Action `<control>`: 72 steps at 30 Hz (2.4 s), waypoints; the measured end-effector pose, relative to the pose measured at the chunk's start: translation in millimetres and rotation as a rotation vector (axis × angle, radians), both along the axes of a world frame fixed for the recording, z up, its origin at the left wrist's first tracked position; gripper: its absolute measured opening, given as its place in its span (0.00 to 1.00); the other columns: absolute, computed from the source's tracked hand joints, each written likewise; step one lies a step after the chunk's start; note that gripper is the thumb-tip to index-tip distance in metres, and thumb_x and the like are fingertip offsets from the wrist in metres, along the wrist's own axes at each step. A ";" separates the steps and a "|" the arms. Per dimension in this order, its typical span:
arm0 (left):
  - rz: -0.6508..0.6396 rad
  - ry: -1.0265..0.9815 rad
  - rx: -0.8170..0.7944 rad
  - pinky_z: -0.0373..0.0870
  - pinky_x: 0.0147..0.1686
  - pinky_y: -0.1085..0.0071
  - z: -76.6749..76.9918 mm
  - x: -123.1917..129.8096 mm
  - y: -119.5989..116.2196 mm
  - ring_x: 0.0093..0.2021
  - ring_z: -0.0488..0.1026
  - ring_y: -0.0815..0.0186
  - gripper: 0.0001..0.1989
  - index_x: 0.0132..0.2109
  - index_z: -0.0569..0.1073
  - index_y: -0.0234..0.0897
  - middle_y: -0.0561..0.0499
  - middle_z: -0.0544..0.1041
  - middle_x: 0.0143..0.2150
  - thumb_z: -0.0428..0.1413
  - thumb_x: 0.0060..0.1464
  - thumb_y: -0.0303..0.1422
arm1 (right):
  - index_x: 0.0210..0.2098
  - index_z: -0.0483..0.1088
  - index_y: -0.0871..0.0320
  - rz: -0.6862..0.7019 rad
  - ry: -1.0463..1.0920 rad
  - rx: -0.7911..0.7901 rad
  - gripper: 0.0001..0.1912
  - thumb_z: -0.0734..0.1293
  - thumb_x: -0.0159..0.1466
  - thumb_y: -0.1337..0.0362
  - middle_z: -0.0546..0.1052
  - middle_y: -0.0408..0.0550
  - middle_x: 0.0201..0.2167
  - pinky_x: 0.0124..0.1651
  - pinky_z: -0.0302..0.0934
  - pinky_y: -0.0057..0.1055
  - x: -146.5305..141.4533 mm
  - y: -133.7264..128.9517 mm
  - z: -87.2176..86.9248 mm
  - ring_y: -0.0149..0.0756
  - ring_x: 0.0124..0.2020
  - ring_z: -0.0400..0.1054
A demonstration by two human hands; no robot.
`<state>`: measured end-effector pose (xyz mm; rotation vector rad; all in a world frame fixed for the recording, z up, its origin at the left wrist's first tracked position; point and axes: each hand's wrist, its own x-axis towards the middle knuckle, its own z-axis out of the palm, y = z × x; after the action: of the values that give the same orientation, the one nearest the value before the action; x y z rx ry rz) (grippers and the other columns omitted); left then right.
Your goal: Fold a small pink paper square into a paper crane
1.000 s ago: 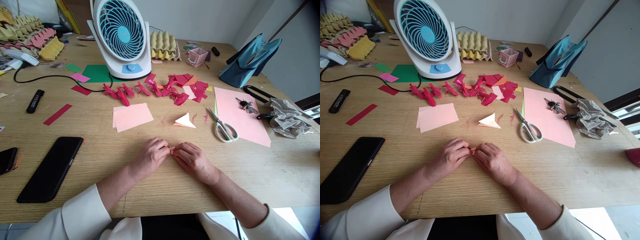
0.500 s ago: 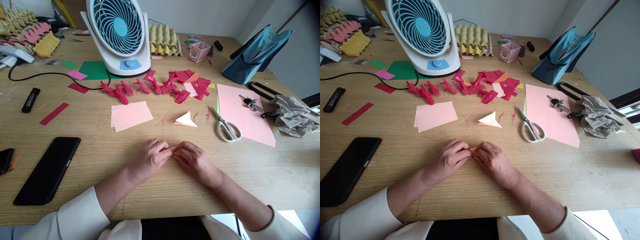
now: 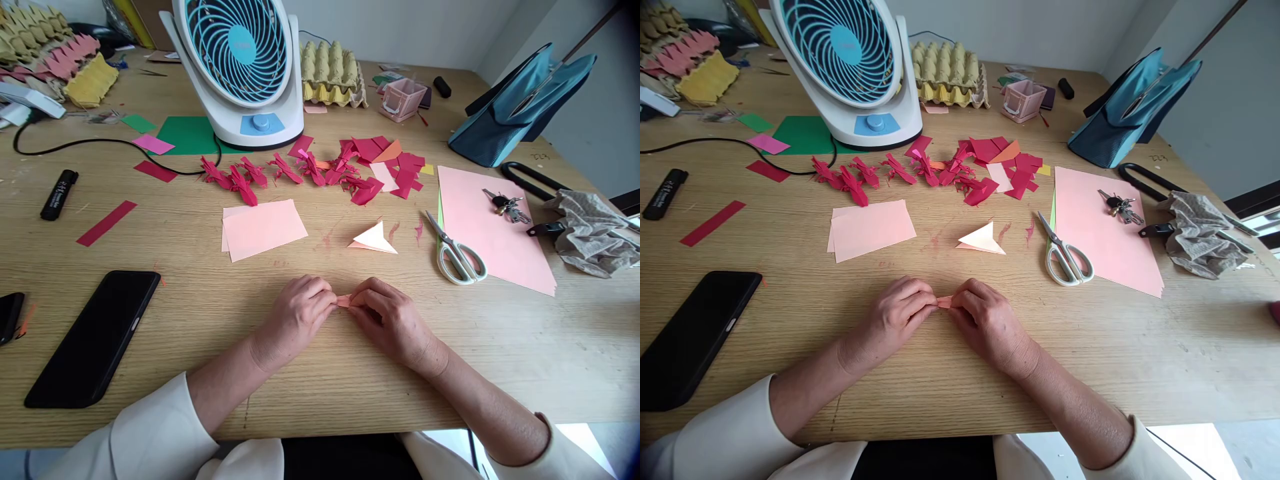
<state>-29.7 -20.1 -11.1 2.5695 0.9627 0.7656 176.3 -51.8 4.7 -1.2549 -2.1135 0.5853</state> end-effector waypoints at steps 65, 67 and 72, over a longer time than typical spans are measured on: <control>0.008 0.275 0.190 0.63 0.57 0.56 2.7 -7.5 -30.5 0.52 0.70 0.59 0.19 0.60 0.69 0.31 0.43 0.76 0.53 0.49 0.63 0.24 | 0.26 0.61 0.58 -0.120 -0.004 -0.182 0.11 0.67 0.58 0.75 0.65 0.42 0.29 0.30 0.54 0.26 -2.4 14.5 -2.6 0.28 0.27 0.59; 0.014 0.293 0.188 0.65 0.54 0.56 4.3 -6.0 -31.4 0.50 0.70 0.59 0.18 0.59 0.69 0.31 0.43 0.76 0.51 0.49 0.64 0.24 | 0.26 0.62 0.58 -0.114 0.007 -0.190 0.11 0.67 0.58 0.75 0.66 0.42 0.29 0.30 0.54 0.26 -2.2 14.7 -1.6 0.28 0.27 0.60; 0.020 0.322 0.153 0.70 0.48 0.61 5.5 -3.8 -33.8 0.45 0.70 0.61 0.20 0.61 0.66 0.31 0.43 0.74 0.48 0.48 0.63 0.22 | 0.28 0.66 0.58 -0.096 0.034 -0.241 0.08 0.66 0.58 0.76 0.68 0.43 0.31 0.31 0.56 0.26 -0.1 15.1 1.7 0.27 0.27 0.62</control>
<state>-33.5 -53.9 -5.6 2.8811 1.0585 0.4517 176.2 -36.7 6.3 -1.4580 -1.9868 0.8316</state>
